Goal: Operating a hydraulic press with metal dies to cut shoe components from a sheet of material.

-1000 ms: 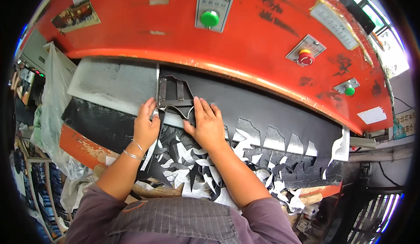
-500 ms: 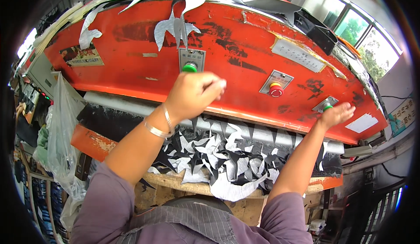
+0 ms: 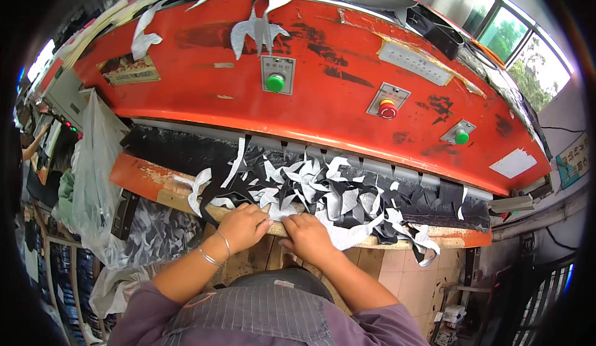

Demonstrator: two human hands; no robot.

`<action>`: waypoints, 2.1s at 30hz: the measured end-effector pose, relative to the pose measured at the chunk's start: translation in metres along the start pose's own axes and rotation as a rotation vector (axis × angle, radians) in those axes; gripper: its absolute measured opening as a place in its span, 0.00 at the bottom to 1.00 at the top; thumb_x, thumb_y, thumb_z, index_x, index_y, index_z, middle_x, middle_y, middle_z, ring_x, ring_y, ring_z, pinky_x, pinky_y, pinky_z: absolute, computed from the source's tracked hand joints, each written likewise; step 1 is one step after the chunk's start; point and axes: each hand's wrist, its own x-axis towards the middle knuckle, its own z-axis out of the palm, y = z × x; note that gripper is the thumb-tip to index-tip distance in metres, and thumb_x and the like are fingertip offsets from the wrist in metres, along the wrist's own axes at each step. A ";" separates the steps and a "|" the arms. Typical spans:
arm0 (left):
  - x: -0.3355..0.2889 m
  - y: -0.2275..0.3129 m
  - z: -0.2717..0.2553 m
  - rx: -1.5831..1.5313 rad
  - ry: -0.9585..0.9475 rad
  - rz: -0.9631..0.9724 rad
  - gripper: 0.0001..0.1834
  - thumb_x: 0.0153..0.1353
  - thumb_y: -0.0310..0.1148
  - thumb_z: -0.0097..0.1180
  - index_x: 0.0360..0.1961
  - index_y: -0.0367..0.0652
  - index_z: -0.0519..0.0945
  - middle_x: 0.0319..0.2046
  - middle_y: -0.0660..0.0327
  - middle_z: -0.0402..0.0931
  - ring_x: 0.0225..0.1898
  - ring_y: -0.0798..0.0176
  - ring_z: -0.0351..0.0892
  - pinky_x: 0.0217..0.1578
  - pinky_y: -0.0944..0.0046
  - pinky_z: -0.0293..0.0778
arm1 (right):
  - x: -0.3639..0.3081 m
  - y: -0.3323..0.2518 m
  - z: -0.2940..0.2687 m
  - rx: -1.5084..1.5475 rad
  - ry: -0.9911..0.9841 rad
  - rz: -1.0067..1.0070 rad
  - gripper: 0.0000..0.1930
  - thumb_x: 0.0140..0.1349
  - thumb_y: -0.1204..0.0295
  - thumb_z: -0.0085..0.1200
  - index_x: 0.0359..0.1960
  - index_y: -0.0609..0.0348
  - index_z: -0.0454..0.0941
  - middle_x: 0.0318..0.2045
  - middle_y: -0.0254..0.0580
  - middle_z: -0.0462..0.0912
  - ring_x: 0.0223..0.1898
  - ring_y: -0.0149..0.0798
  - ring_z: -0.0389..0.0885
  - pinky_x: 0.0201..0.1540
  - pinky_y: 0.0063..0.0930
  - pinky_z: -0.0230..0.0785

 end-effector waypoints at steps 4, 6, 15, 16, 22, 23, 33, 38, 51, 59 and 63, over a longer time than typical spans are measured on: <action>-0.010 0.005 0.013 0.014 0.151 -0.048 0.11 0.57 0.38 0.56 0.26 0.42 0.80 0.26 0.54 0.74 0.33 0.49 0.74 0.36 0.53 0.71 | 0.006 -0.020 0.014 -0.161 -0.046 0.149 0.20 0.37 0.62 0.70 0.30 0.56 0.76 0.30 0.40 0.77 0.37 0.43 0.78 0.38 0.35 0.72; -0.008 0.004 0.016 0.000 0.191 -0.046 0.11 0.56 0.38 0.56 0.25 0.42 0.80 0.26 0.54 0.74 0.33 0.49 0.74 0.36 0.53 0.71 | 0.008 -0.020 0.010 -0.146 -0.014 0.164 0.19 0.37 0.62 0.70 0.29 0.55 0.77 0.28 0.40 0.77 0.35 0.43 0.78 0.36 0.35 0.73; 0.017 -0.018 -0.022 -0.062 -0.306 -0.087 0.17 0.55 0.45 0.57 0.29 0.40 0.84 0.29 0.50 0.80 0.34 0.48 0.79 0.37 0.56 0.75 | 0.071 0.029 -0.028 0.120 -0.583 0.047 0.19 0.54 0.51 0.59 0.36 0.54 0.82 0.27 0.48 0.83 0.28 0.55 0.83 0.37 0.44 0.75; 0.031 -0.019 -0.033 -0.066 -0.314 -0.086 0.17 0.55 0.45 0.57 0.29 0.40 0.84 0.29 0.50 0.80 0.34 0.48 0.79 0.37 0.56 0.75 | 0.098 0.043 -0.042 0.191 -0.566 0.163 0.20 0.54 0.51 0.59 0.40 0.52 0.82 0.32 0.48 0.83 0.34 0.54 0.82 0.39 0.45 0.75; 0.110 -0.079 -0.063 -0.875 -0.104 -0.443 0.12 0.62 0.30 0.57 0.45 0.37 0.81 0.32 0.65 0.81 0.33 0.77 0.76 0.34 0.74 0.72 | 0.262 0.122 -0.010 -0.021 -0.133 0.247 0.39 0.45 0.48 0.66 0.59 0.49 0.70 0.62 0.59 0.62 0.62 0.58 0.61 0.56 0.43 0.67; 0.125 -0.093 -0.065 -0.909 -0.061 -0.455 0.14 0.62 0.29 0.56 0.49 0.36 0.79 0.38 0.62 0.81 0.34 0.75 0.77 0.35 0.74 0.72 | 0.279 0.135 0.002 0.005 -0.177 0.246 0.37 0.44 0.51 0.67 0.57 0.50 0.72 0.62 0.62 0.61 0.61 0.59 0.60 0.56 0.43 0.67; 0.156 -0.159 -0.065 -1.521 0.180 -0.520 0.32 0.61 0.22 0.54 0.65 0.41 0.58 0.58 0.59 0.67 0.50 0.65 0.76 0.47 0.65 0.77 | 0.257 0.087 0.015 0.725 -0.113 0.132 0.30 0.48 0.54 0.66 0.52 0.53 0.74 0.56 0.70 0.60 0.60 0.65 0.58 0.62 0.48 0.55; 0.120 -0.164 -0.065 -1.426 0.035 -0.721 0.16 0.59 0.23 0.58 0.48 0.38 0.69 0.36 0.60 0.76 0.39 0.66 0.80 0.39 0.68 0.79 | 0.236 0.096 0.015 0.631 -0.169 0.092 0.27 0.48 0.54 0.66 0.47 0.54 0.78 0.56 0.69 0.60 0.61 0.64 0.57 0.63 0.47 0.53; 0.207 -0.127 -0.033 -0.582 0.052 -0.443 0.37 0.54 0.26 0.56 0.65 0.37 0.58 0.52 0.52 0.76 0.53 0.50 0.71 0.59 0.52 0.61 | 0.229 0.243 -0.010 0.105 -0.100 0.352 0.31 0.43 0.54 0.68 0.51 0.51 0.77 0.62 0.60 0.63 0.63 0.57 0.60 0.63 0.45 0.57; 0.233 -0.130 0.043 -0.121 0.172 -0.098 0.40 0.54 0.26 0.49 0.68 0.31 0.49 0.57 0.54 0.73 0.62 0.53 0.66 0.67 0.48 0.45 | 0.177 0.245 -0.001 0.068 0.121 0.348 0.38 0.44 0.58 0.69 0.60 0.54 0.70 0.58 0.51 0.72 0.60 0.54 0.67 0.64 0.44 0.52; 0.231 -0.132 0.041 -0.200 0.138 -0.098 0.40 0.54 0.26 0.50 0.67 0.31 0.50 0.58 0.56 0.73 0.60 0.53 0.68 0.67 0.49 0.47 | 0.173 0.245 0.002 0.013 0.145 0.293 0.32 0.45 0.59 0.66 0.54 0.55 0.74 0.55 0.51 0.74 0.56 0.53 0.71 0.62 0.45 0.56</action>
